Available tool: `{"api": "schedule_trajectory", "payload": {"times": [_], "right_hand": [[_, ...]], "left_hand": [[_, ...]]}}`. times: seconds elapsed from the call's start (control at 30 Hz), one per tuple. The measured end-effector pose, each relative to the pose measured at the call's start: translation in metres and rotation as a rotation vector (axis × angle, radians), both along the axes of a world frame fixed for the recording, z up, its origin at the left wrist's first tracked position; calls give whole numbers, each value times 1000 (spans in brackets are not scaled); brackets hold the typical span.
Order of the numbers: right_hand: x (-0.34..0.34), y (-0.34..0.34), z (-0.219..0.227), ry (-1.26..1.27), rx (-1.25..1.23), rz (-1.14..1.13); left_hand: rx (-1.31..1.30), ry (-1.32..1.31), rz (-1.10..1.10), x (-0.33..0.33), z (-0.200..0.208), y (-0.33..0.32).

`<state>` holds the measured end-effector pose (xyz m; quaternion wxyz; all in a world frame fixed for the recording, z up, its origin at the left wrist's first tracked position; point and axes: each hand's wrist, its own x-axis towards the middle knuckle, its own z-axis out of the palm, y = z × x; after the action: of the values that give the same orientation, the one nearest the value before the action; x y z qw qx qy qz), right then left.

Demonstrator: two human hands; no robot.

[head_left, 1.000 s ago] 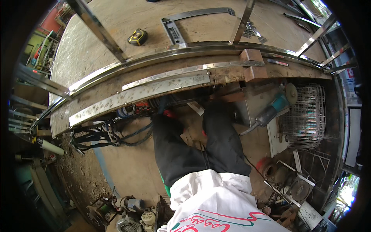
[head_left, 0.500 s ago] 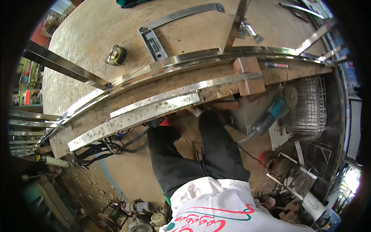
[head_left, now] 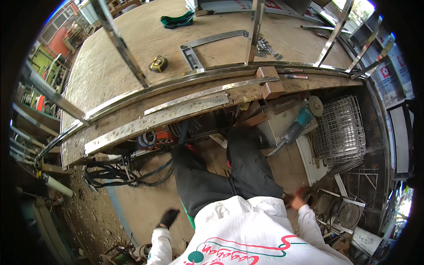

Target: The person measures a metal bar with a tape measure and marks it with a marker. They then use an angle grinder to cut the metal bar, producing sparks. The person handles the cut metal piece and places it on the workbench.

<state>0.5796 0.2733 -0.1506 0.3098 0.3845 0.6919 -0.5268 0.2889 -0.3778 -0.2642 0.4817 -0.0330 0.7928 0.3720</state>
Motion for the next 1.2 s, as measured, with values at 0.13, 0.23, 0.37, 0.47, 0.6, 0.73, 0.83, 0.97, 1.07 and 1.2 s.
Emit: {"api": "schedule_trajectory", "payload": {"times": [0.13, 0.23, 0.37, 0.47, 0.6, 0.73, 0.83, 0.97, 1.07, 1.2], "right_hand": [[-135, -15, 76, 466, 338, -156], [-212, -51, 90, 717, 619, -47], [-264, -100, 66, 522, 593, 328], [-269, -129, 53, 399, 881, 574], [-273, -111, 46, 404, 835, 566], [-269, -114, 49, 423, 849, 482], [-273, -111, 54, 430, 832, 466], [-267, -109, 50, 471, 814, 404], [-264, -106, 49, 503, 835, 364], [-271, -97, 44, 547, 848, 317]], "left_hand": [[159, 384, 334, -101, 78, 116], [374, 730, 404, -138, 59, 196], [135, 933, 7, -118, 162, 302], [128, 927, -429, -108, 125, 315], [108, 757, -699, -116, 107, 319], [161, 715, -493, -109, 116, 311], [180, 719, -467, -111, 118, 319], [205, 837, -544, -107, 112, 322], [181, 707, -479, -105, 128, 330], [135, 775, -533, -103, 135, 330]]}}
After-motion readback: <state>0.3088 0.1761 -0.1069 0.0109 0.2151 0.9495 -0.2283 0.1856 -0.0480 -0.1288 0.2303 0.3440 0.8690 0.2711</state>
